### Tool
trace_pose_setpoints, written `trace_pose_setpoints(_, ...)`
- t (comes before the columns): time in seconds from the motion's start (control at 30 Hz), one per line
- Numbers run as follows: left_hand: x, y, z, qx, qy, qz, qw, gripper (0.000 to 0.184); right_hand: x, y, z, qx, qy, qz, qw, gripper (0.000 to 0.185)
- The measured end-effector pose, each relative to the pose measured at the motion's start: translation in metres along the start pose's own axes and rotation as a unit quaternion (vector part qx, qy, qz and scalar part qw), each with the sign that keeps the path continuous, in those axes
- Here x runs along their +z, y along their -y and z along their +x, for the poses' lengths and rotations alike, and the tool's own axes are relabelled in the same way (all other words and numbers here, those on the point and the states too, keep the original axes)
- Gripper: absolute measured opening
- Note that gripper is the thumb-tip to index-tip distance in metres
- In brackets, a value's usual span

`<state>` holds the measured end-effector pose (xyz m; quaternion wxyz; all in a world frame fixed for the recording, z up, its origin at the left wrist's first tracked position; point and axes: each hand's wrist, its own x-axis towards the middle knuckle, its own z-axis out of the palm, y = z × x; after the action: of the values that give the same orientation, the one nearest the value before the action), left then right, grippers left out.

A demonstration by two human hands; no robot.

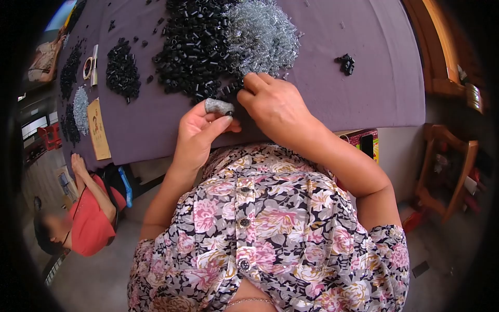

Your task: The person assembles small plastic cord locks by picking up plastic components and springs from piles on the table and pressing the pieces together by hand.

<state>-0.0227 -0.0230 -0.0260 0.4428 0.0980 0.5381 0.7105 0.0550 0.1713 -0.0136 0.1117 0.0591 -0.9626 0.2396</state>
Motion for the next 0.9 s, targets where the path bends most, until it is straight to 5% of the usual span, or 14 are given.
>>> trace_pose_setpoints(0.27,0.001,-0.003,0.01,0.052,-0.026,-0.02,0.998,0.015,0.001,0.001,-0.002,0.013,0.006,-0.009,1.0,0.014)
trace_pose_setpoints(0.37,0.003,-0.008,0.0,0.027,-0.033,-0.013,0.999,0.015,-0.014,0.006,-0.009,0.033,-0.02,0.109,0.993,0.018)
trace_pose_setpoints(0.6,0.029,-0.002,0.002,-0.025,0.017,0.024,0.999,0.018,-0.032,-0.002,-0.023,0.253,0.03,0.49,0.833,0.017)
trace_pose_setpoints(0.9,0.04,-0.002,0.003,0.005,0.0,0.132,0.991,0.015,-0.037,-0.003,-0.035,0.226,0.031,0.413,0.882,0.017)
